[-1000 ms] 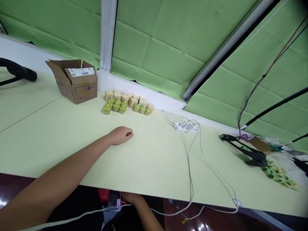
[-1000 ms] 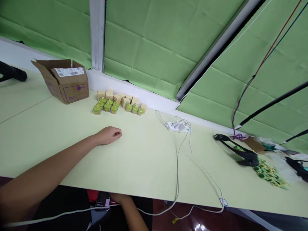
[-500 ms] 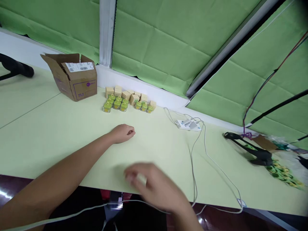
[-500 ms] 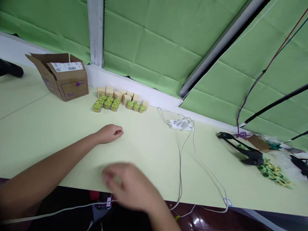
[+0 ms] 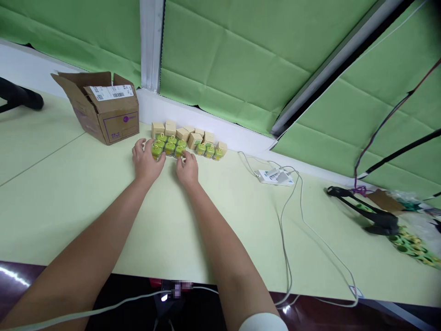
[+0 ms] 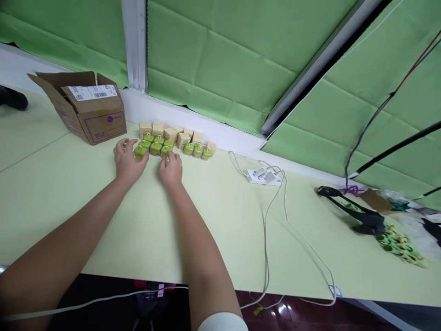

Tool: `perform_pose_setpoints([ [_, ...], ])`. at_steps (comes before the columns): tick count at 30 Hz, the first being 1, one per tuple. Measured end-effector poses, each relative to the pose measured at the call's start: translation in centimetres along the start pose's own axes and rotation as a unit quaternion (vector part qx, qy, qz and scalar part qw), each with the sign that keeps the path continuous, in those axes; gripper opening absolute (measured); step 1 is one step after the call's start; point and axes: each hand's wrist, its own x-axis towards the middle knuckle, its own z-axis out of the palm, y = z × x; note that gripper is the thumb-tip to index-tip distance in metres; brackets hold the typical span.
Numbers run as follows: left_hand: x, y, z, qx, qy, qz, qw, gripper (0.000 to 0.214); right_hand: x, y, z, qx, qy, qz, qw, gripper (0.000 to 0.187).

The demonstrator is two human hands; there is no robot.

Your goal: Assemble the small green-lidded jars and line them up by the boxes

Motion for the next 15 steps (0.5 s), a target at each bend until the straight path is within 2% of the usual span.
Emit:
perform_pose_setpoints([
  [2, 0.3, -0.5, 0.2, 0.005, -0.046, -0.040, 0.998, 0.054, -0.5, -0.2, 0.5, 0.014, 0.006, 0.001, 1.000, 0.034],
  [4, 0.4, -0.7, 0.3, 0.007, -0.083, -0.063, 0.994, 0.047, -0.9, -0.2, 0.4, 0.031, 0.007, 0.018, 0.999, 0.031],
  [8, 0.2, -0.3, 0.1, 0.019, -0.096, -0.072, 0.993, 0.036, -1.9, 0.0, -1.0, 0.056, -0.004, 0.060, 0.997, 0.024],
  [10, -0.2, 0.1, 0.1, 0.010, -0.113, -0.040, 0.993, 0.034, -2.8, 0.2, -2.1, 0.065, -0.020, 0.066, 0.995, 0.023],
  [12, -1.2, 1.0, 0.2, -0.019, -0.151, 0.022, 0.988, 0.032, -4.0, 0.5, -3.4, 0.083, -0.028, 0.075, 0.993, 0.024],
  [15, -3.4, 2.8, 0.6, -0.087, -0.241, 0.123, 0.959, 0.030, -5.7, 1.1, -5.4, 0.130, -0.026, 0.087, 0.987, 0.027],
])
